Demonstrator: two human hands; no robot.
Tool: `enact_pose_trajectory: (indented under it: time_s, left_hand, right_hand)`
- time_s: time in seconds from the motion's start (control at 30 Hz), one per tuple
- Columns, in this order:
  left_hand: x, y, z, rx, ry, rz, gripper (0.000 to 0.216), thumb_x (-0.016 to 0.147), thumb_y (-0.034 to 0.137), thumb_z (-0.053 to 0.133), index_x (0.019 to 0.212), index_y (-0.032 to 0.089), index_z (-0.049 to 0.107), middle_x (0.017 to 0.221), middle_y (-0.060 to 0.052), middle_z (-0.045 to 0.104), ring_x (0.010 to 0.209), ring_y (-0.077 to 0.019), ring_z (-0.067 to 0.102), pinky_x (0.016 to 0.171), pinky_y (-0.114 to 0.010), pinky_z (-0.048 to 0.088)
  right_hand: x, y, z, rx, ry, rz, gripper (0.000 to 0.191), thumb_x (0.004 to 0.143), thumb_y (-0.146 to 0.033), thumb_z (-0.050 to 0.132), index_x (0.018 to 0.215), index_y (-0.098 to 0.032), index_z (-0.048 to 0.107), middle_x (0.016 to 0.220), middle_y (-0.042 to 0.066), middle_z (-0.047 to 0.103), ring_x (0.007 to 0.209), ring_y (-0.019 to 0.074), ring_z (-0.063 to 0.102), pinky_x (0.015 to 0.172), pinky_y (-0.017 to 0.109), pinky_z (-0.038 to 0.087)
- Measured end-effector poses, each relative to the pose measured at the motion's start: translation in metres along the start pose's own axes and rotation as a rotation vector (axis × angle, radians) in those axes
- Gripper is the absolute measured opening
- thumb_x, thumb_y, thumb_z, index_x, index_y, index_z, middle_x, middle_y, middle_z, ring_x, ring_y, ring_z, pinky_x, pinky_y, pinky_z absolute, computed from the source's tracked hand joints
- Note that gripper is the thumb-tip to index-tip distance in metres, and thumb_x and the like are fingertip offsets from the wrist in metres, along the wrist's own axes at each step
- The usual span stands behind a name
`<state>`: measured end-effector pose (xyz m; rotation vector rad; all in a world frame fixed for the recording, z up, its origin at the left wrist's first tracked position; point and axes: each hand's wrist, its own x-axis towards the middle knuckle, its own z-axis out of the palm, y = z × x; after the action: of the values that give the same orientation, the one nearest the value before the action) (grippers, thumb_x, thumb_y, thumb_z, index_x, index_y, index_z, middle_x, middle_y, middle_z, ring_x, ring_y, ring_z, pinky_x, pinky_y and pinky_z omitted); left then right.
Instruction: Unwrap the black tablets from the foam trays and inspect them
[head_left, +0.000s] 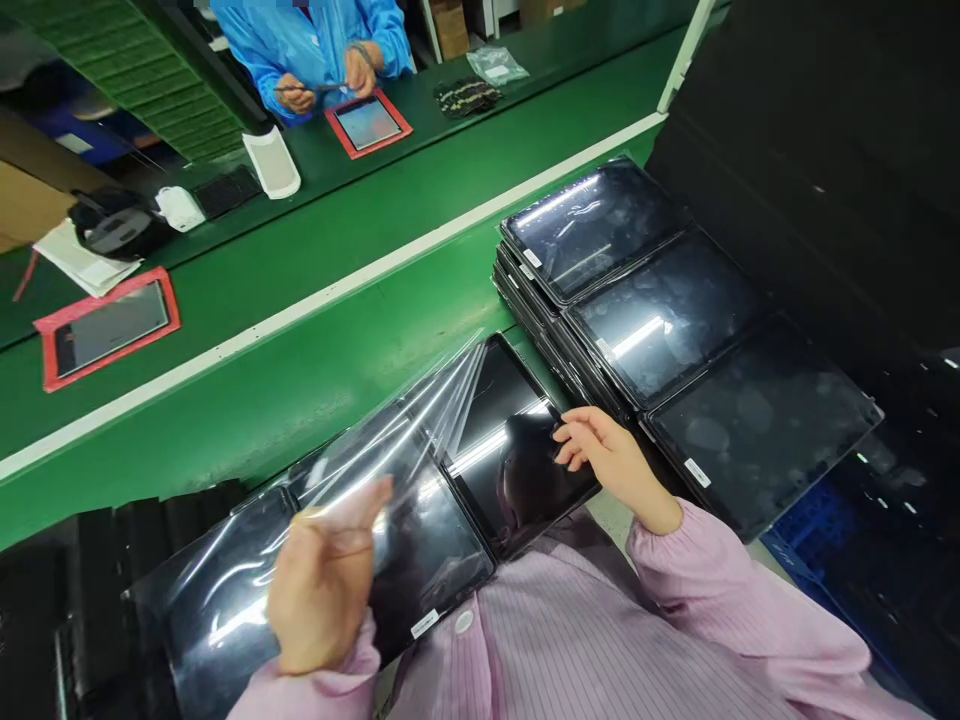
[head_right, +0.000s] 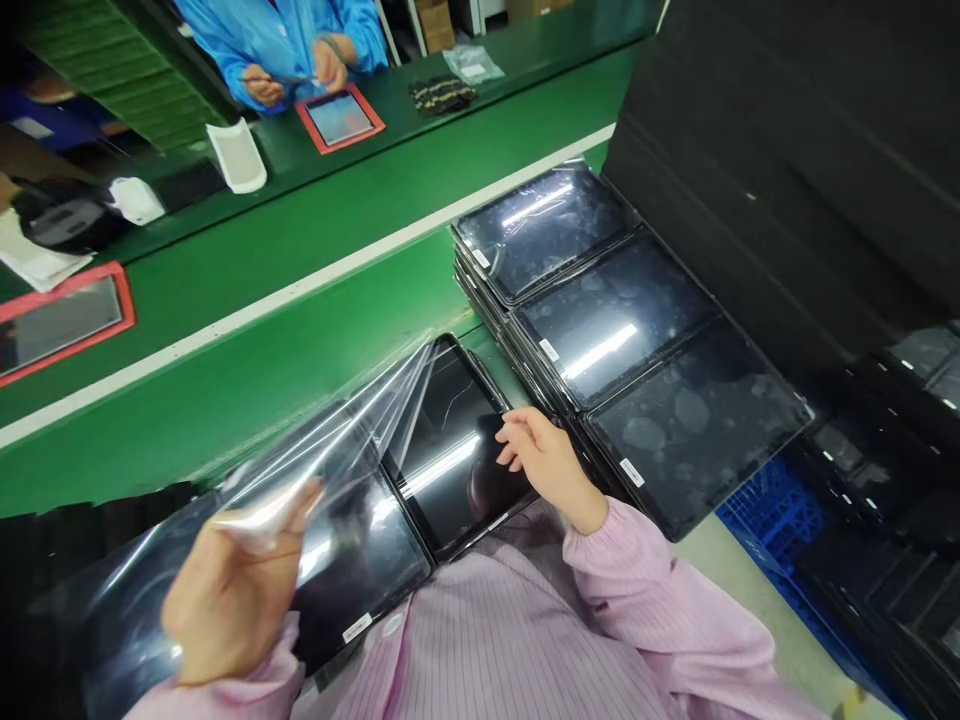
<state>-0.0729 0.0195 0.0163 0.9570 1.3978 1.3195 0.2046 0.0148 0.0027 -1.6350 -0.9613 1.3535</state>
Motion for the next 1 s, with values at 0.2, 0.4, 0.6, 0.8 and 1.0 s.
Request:
enact_pose_trajectory:
  time_s: [0.2, 0.4, 0.6, 0.8, 1.0]
  left_hand:
    - [-0.024, -0.025, 0.026, 0.701, -0.895, 0.525, 0.018, 0.089, 0.033, 0.044, 0.085, 0.019, 0.055, 0.11, -0.013, 0.069, 0.11, -0.0263, 0.061, 0.1, -0.054, 0.041]
    - [-0.028, -0.034, 0.022, 1.016, -0.972, 0.765, 0.017, 0.087, 0.022, 0.046, 0.095, 0.017, 0.06, 0.118, -0.012, 0.066, 0.119, -0.0216, 0.054, 0.109, -0.046, 0.031]
    - [-0.036, -0.043, 0.024, 0.972, -0.899, 0.755, 0.018, 0.088, 0.025, 0.046, 0.092, 0.019, 0.062, 0.117, -0.008, 0.066, 0.121, -0.0184, 0.052, 0.113, -0.043, 0.023]
    - [-0.034, -0.032, -0.011, 0.935, -0.627, 0.653, 0.017, 0.087, 0.022, 0.043, 0.085, 0.021, 0.061, 0.11, -0.007, 0.068, 0.118, -0.0198, 0.053, 0.104, -0.042, 0.038]
    - [-0.017, -0.012, -0.134, 1.173, 0.422, 0.011, 0.029, 0.075, 0.034, 0.057, 0.096, 0.014, 0.057, 0.099, -0.018, 0.065, 0.1, -0.0343, 0.059, 0.086, -0.054, 0.044]
  right_hand:
    - [0.045, -0.03, 0.022, -0.331, -0.028, -0.004, 0.043, 0.083, -0.032, 0.052, 0.121, -0.013, 0.045, 0.084, 0.007, 0.068, 0.067, 0.0187, 0.066, 0.062, 0.03, 0.052]
    - [0.001, -0.051, 0.026, -0.831, -0.596, -0.598, 0.021, 0.085, -0.014, 0.048, 0.098, -0.021, 0.064, 0.073, 0.002, 0.068, 0.067, 0.0183, 0.064, 0.065, 0.029, 0.048]
    - [-0.016, -0.054, -0.008, -0.552, -0.872, -0.582, 0.026, 0.092, -0.02, 0.044, 0.075, -0.022, 0.063, 0.072, 0.0, 0.067, 0.073, 0.0144, 0.064, 0.074, 0.027, 0.05]
    - [0.037, -0.009, 0.005, -0.662, -0.006, -0.486, 0.033, 0.078, -0.049, 0.053, 0.094, -0.021, 0.059, 0.094, 0.011, 0.063, 0.088, 0.0278, 0.061, 0.077, 0.045, 0.05]
    - [0.083, 0.009, 0.004, -0.683, 0.01, -0.206, 0.054, 0.055, -0.061, 0.056, 0.088, -0.018, 0.058, 0.078, 0.011, 0.064, 0.075, 0.0319, 0.063, 0.069, 0.045, 0.051]
